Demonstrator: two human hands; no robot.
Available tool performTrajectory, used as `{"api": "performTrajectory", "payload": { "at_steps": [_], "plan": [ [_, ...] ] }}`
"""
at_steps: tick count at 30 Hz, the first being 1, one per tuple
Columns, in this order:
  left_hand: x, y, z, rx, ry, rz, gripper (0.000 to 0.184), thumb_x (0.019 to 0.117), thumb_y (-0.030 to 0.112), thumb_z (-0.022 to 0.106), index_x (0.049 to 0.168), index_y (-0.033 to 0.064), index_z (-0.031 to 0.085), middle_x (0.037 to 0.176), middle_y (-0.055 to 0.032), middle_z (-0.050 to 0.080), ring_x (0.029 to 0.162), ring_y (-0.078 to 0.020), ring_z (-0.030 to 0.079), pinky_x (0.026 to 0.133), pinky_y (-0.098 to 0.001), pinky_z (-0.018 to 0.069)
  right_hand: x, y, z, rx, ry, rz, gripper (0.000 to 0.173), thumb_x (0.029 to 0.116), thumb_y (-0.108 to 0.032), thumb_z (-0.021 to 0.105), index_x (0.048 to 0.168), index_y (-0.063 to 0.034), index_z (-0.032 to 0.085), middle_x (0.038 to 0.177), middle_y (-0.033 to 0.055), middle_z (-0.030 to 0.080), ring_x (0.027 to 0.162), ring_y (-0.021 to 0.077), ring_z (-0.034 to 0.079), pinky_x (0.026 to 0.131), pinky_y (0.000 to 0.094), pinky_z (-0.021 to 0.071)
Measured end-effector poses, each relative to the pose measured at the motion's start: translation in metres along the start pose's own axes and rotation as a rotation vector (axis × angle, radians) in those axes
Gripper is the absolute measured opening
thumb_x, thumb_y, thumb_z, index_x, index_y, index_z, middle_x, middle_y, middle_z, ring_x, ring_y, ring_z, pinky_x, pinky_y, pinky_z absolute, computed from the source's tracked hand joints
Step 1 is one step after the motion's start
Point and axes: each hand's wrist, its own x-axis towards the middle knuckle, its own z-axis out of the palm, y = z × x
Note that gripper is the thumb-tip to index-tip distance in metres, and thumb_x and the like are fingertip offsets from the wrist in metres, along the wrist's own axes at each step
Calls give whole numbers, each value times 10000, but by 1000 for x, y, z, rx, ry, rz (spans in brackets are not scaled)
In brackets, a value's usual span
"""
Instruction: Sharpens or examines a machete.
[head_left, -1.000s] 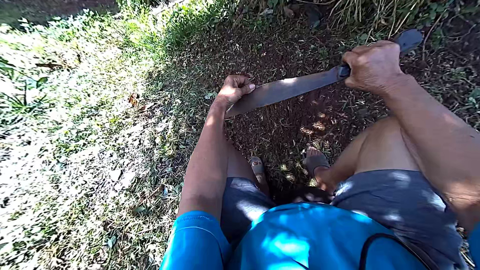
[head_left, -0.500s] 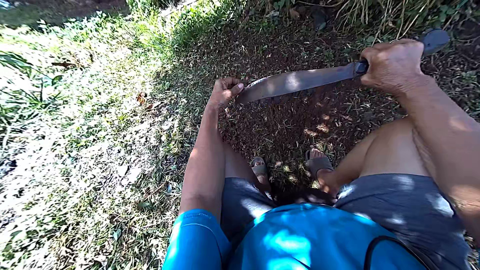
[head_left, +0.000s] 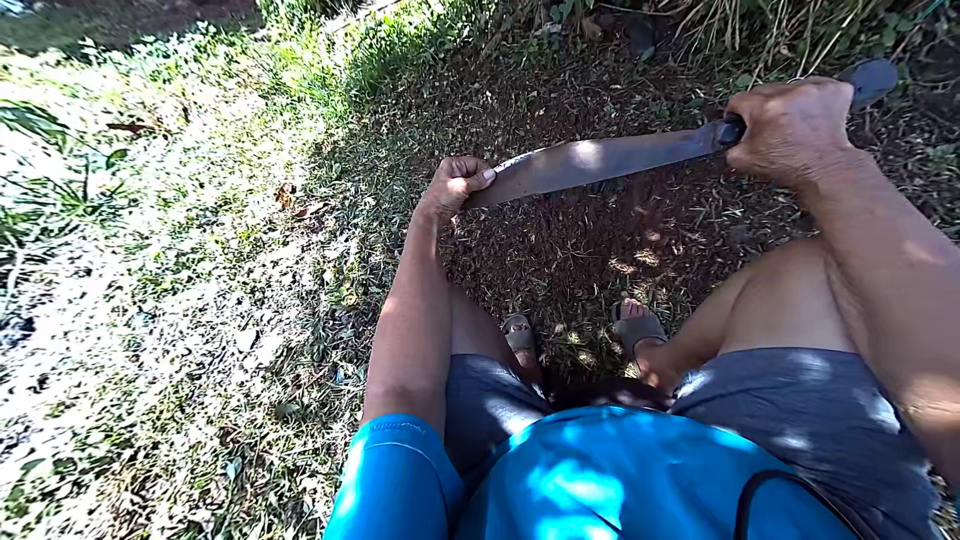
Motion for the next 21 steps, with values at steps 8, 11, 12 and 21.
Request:
{"api": "performTrajectory", "payload": {
  "at_steps": [8,11,12,21],
  "plan": [
    [-2,0,-3,-59,390,-154,121,980,-47,577,1094,-87,586,865,-57,628,714,-68,637,732,-249,576,-3,5,-1,14,-23,115,210,833,-21,686,974,123,628,960,396,645,903,636,632,664,753,411],
    [1,-1,-2,-101,531,-142,140,1008,2,565,1126,-70,586,891,-66,618,699,-79,623,705,-255,568,-3,5,-1,7,-28,136,220,834,-18,687,992,126,636,968,399,647,908,641,631,666,751,413],
    [3,-4,-2,-80,568,-133,131,1038,71,555,1056,-47,608,840,-38,619,673,-63,605,686,-245,550,-3,5,0,4,-35,138,221,837,-15,686,1000,127,638,974,400,647,914,640,631,670,751,415],
    [-2,9,2,40,260,-310,141,990,39,639,1067,-76,612,884,-71,629,697,-69,598,705,-242,543,-3,4,2,-16,-45,123,224,843,-24,695,998,126,634,961,394,648,907,629,638,668,744,419]
  ]
}}
